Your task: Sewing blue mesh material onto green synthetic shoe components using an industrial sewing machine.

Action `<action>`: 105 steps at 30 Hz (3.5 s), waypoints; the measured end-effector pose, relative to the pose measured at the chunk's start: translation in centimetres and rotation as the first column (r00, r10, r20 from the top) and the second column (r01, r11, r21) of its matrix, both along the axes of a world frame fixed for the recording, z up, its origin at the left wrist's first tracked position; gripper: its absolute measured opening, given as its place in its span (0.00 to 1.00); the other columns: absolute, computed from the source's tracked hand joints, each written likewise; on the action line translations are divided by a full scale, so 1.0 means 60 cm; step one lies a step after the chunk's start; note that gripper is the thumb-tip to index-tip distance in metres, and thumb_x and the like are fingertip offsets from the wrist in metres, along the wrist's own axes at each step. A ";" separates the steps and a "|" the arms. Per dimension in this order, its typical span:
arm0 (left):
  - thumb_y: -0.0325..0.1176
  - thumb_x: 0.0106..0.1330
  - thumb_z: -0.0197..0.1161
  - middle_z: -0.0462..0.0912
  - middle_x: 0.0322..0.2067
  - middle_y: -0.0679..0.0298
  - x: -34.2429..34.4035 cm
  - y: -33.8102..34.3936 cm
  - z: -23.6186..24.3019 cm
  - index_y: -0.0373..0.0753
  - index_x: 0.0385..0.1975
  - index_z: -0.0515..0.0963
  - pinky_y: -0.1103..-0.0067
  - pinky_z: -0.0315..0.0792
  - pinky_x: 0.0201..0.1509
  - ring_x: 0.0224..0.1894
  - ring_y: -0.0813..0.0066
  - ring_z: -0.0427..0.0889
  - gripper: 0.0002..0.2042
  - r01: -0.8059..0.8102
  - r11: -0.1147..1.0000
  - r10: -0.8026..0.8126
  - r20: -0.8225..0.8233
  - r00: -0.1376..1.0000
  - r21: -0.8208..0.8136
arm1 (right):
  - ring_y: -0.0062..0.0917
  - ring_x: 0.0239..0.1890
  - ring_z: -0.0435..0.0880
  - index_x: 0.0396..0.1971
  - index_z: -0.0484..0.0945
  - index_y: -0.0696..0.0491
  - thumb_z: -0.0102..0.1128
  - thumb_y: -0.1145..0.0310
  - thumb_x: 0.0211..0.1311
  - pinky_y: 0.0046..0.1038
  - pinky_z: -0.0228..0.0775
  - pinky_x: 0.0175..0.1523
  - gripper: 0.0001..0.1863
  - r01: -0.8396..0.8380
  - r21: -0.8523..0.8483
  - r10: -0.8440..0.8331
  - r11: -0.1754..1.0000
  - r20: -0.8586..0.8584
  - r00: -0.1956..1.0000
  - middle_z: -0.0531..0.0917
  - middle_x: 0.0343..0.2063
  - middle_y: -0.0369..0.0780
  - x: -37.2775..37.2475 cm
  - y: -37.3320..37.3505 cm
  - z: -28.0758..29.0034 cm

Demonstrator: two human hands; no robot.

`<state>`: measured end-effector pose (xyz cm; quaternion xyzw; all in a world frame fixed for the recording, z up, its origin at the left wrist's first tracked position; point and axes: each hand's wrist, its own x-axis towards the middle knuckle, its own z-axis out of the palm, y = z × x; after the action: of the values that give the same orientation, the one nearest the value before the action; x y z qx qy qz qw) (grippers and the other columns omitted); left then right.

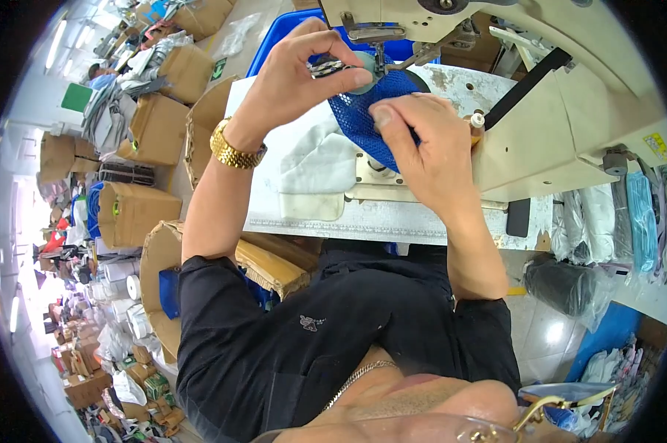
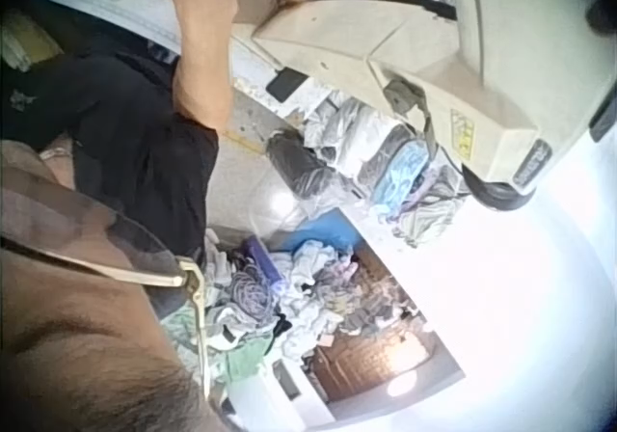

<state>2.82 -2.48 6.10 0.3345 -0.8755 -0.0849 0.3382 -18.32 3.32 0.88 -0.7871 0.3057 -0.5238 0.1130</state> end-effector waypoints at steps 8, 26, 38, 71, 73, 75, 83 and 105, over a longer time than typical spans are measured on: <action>0.28 0.63 0.68 0.82 0.41 0.68 -0.003 -0.010 -0.007 0.35 0.35 0.82 0.79 0.72 0.55 0.47 0.77 0.79 0.05 0.249 0.866 -0.122 -0.299 0.946 0.433 | 0.14 0.18 0.73 0.37 0.79 0.58 0.68 0.71 0.55 0.19 0.63 0.24 0.11 0.014 0.383 -0.173 0.924 0.384 0.907 0.79 0.18 0.35 0.012 -0.022 -0.018; 0.31 0.57 0.73 0.83 0.42 0.63 -0.021 0.006 -0.050 0.38 0.33 0.83 0.79 0.72 0.49 0.45 0.76 0.80 0.07 0.002 0.985 0.056 -0.336 0.940 0.171 | 0.09 0.21 0.68 0.29 0.79 0.57 0.69 0.74 0.54 0.16 0.60 0.25 0.07 -0.167 0.361 0.004 0.917 0.412 0.911 0.73 0.17 0.29 -0.011 -0.077 -0.019; 0.29 0.58 0.72 0.83 0.39 0.62 -0.046 0.021 -0.066 0.37 0.32 0.84 0.79 0.72 0.47 0.44 0.75 0.80 0.06 -0.085 0.980 0.163 -0.488 0.857 0.180 | 0.09 0.21 0.67 0.35 0.83 0.54 0.69 0.73 0.55 0.17 0.59 0.26 0.08 -0.167 0.339 0.057 0.926 0.312 0.948 0.73 0.18 0.28 -0.027 -0.092 -0.010; 0.35 0.59 0.72 0.75 0.26 0.67 -0.049 0.013 -0.064 0.36 0.27 0.81 0.83 0.67 0.33 0.29 0.81 0.71 0.09 -0.218 0.949 0.301 -0.440 0.846 0.229 | 0.33 0.47 0.82 0.38 0.85 0.56 0.66 0.67 0.56 0.32 0.71 0.56 0.11 -0.036 0.199 0.016 0.979 0.098 0.995 0.85 0.42 0.44 -0.070 -0.092 -0.002; 0.34 0.59 0.71 0.74 0.28 0.66 -0.055 0.018 -0.061 0.35 0.28 0.80 0.83 0.67 0.32 0.28 0.82 0.70 0.09 -0.259 0.956 0.293 -0.443 0.847 0.137 | 0.37 0.52 0.80 0.38 0.85 0.56 0.66 0.67 0.56 0.34 0.69 0.58 0.11 0.079 0.008 -0.079 0.997 0.105 0.991 0.84 0.44 0.46 -0.055 -0.058 0.000; 0.34 0.59 0.71 0.74 0.29 0.66 -0.057 0.015 -0.069 0.35 0.28 0.80 0.83 0.67 0.31 0.28 0.82 0.70 0.09 -0.256 0.957 0.289 -0.467 0.835 0.134 | 0.41 0.58 0.75 0.37 0.85 0.56 0.69 0.66 0.54 0.37 0.66 0.61 0.13 0.109 0.066 -0.120 0.992 0.195 0.973 0.82 0.47 0.46 -0.032 -0.044 -0.014; 0.33 0.60 0.70 0.71 0.28 0.66 -0.067 0.019 -0.070 0.35 0.26 0.78 0.81 0.68 0.32 0.29 0.79 0.69 0.09 -0.297 0.948 0.313 -0.481 0.819 0.110 | 0.46 0.59 0.74 0.36 0.85 0.55 0.71 0.67 0.49 0.40 0.64 0.64 0.14 0.194 0.018 -0.194 0.981 0.206 0.959 0.83 0.45 0.45 -0.014 -0.066 -0.030; 0.35 0.58 0.70 0.69 0.22 0.66 -0.084 0.039 -0.062 0.37 0.23 0.74 0.76 0.64 0.30 0.29 0.74 0.66 0.12 -0.471 0.882 0.432 -0.404 0.806 0.003 | 0.33 0.50 0.80 0.42 0.82 0.56 0.66 0.73 0.55 0.32 0.68 0.59 0.13 0.066 0.118 -0.109 0.991 0.414 0.903 0.84 0.39 0.39 -0.008 -0.069 -0.044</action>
<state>-2.21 -0.12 2.36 0.4922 -0.6875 -0.0246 0.5333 -18.81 -0.79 -1.74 -0.6347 0.3354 -0.6692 0.1919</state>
